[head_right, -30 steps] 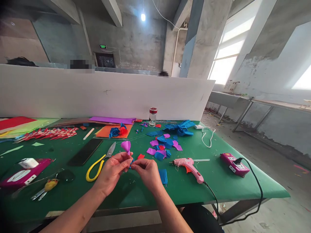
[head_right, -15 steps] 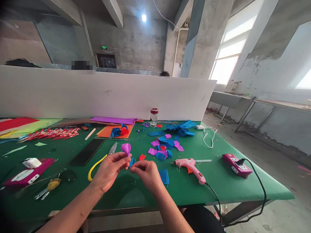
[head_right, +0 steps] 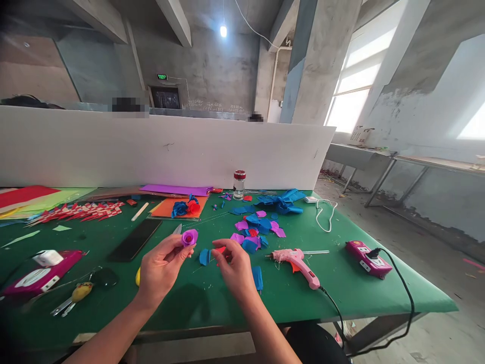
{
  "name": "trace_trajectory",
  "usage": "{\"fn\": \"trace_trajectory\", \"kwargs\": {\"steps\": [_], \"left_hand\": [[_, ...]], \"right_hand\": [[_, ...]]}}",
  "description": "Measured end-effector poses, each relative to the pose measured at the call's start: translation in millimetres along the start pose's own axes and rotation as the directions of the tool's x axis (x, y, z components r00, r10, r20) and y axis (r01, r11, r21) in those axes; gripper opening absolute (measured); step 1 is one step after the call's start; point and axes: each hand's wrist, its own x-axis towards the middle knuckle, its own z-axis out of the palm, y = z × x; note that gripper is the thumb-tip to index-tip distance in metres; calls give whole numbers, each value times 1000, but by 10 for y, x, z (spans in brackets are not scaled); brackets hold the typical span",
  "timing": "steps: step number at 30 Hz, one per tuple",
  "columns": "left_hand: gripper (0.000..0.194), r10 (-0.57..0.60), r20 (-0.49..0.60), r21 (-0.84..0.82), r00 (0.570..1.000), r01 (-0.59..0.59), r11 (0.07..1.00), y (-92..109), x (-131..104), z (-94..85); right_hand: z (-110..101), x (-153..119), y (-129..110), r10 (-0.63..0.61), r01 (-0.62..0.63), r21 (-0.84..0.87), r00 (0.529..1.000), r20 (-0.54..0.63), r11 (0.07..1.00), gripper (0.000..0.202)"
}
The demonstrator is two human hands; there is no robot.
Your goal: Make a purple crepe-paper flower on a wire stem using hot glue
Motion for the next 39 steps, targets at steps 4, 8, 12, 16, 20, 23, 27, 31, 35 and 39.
{"fn": "trace_trajectory", "kwargs": {"steps": [4,8,12,16,20,23,27,31,35,39], "left_hand": [[11,211,24,164,977,-212,963,5,-37,-8],[15,338,86,233,937,-349,908,-41,-74,27],[15,441,97,282,892,-450,847,-98,-69,40],[15,602,108,338,791,-599,726,-170,-47,53],[16,632,151,382,760,-635,672,-222,-45,70],[17,614,183,390,768,-630,672,-246,-53,70],[16,589,203,385,783,-616,687,-257,-67,52],[13,502,183,324,845,-534,781,-241,-86,55],[8,320,147,167,936,-342,925,-220,-121,125],[6,153,129,-6,980,-154,988,-220,-163,203]], "right_hand": [[-55,-36,-200,-54,63,103,995,-85,993,23],[-59,-95,-385,-32,61,225,991,-130,972,19],[-33,-145,-490,42,-9,288,993,-109,958,25],[1,-163,-531,64,-42,255,995,-80,966,29],[13,-160,-542,61,-40,173,991,-117,984,27],[9,-162,-545,43,-29,97,989,-145,995,25],[1,-168,-552,26,-19,40,982,-189,999,25],[-5,-155,-535,63,-50,73,979,-194,996,25],[18,-140,-474,147,-107,247,977,-152,963,27],[68,-140,-420,221,-150,468,970,-99,871,29]]}}
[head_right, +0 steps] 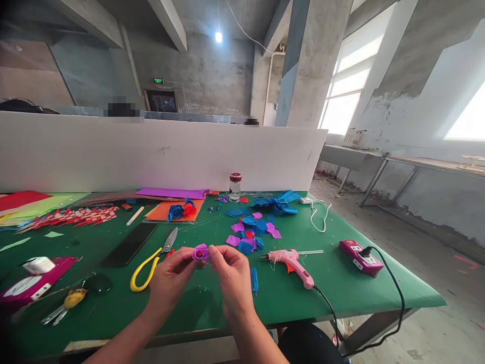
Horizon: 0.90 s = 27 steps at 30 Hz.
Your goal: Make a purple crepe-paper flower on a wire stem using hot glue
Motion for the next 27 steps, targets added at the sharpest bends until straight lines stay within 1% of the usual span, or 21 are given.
{"fn": "trace_trajectory", "kwargs": {"steps": [1,3,6,9,11,14,16,18,21,27], "left_hand": [[6,-17,0,-21,1000,17,1000,-3,-6,8],[6,-22,-1,-16,1000,22,1000,-11,-9,1],[7,6,-22,71,1000,-4,997,-22,10,-45],[6,89,-41,197,995,-79,977,-23,38,-95],[6,170,-36,261,985,-155,953,-17,51,-115],[9,265,-5,314,964,-250,916,-8,56,-121],[10,296,13,340,955,-283,897,-4,55,-119],[10,305,18,363,952,-290,886,-2,57,-117],[9,298,-3,385,955,-273,881,6,65,-118],[8,216,-13,333,976,-199,922,18,53,-98]], "right_hand": [[6,-3,8,12,-12,27,1000,8,1000,29],[14,-13,4,18,-19,28,1000,15,999,28],[18,-25,-36,-9,9,-40,1000,-3,999,29],[19,-25,-76,-23,22,-109,1000,-1,994,32],[20,-19,-85,3,-2,-145,1000,4,989,35],[19,-13,-80,40,-40,-213,999,-3,976,39],[19,-15,-77,42,-42,-260,999,-3,965,39],[20,-20,-77,31,-31,-298,999,-5,954,39],[24,-30,-82,11,-15,-328,1000,-13,944,37],[24,-29,-97,-9,8,-289,1000,-3,957,31]]}}
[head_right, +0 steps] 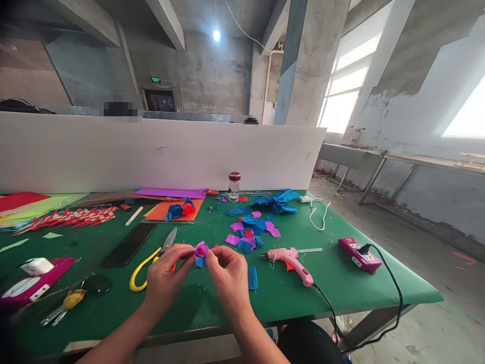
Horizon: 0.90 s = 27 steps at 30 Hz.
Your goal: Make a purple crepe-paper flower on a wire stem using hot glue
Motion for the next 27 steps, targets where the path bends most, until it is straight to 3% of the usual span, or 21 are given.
{"fn": "trace_trajectory", "kwargs": {"steps": [6,17,22,27], "left_hand": [[9,-95,44,-53,994,97,994,-10,-44,37],[11,-52,-1,24,999,52,998,10,-27,15],[12,-147,57,-83,988,151,985,10,-31,20],[14,-257,123,-239,959,280,930,-23,-27,58]], "right_hand": [[-13,24,-3,75,-79,103,996,37,992,27],[1,10,-8,126,-138,149,988,84,979,31],[-5,34,29,70,-80,101,992,101,992,29],[-36,65,26,31,-64,196,985,167,979,26]]}}
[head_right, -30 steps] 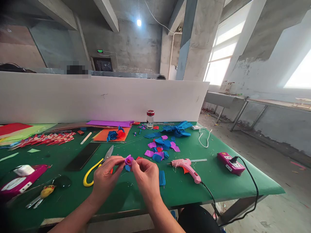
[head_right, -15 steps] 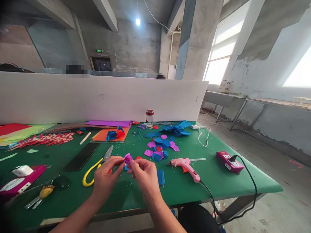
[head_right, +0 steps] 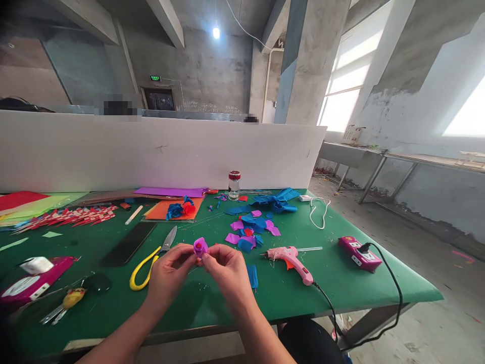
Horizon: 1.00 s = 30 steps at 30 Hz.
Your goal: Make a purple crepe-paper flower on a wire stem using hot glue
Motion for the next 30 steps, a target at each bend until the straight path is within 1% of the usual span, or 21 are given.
{"fn": "trace_trajectory", "kwargs": {"steps": [2,4,7,10,13,19,22,30], "left_hand": [[13,-13,-9,-17,1000,12,1000,-5,9,7],[12,-8,-25,-5,1000,8,1000,-5,14,8],[9,1,-36,19,999,-1,1000,-12,12,0],[9,41,-26,54,999,-40,998,-25,2,-5],[11,92,-12,96,996,-91,991,-24,-6,0],[11,117,15,112,993,-118,987,2,-13,17],[11,117,32,102,993,-119,988,0,-17,17],[10,118,33,93,992,-121,988,11,-18,20]], "right_hand": [[-15,5,-1,6,-7,24,1000,24,1000,25],[-25,7,2,9,-10,13,1000,23,1000,24],[-34,3,-6,-3,1,-42,999,-41,999,22],[-41,-4,-40,-37,27,-99,994,-103,995,24],[-51,-8,-73,-46,31,-118,991,-122,993,25],[-57,-3,-73,-45,30,-127,992,-118,991,25],[-60,1,-64,-34,25,-79,992,-122,997,23],[-94,20,-20,78,-68,102,992,-100,992,23]]}}
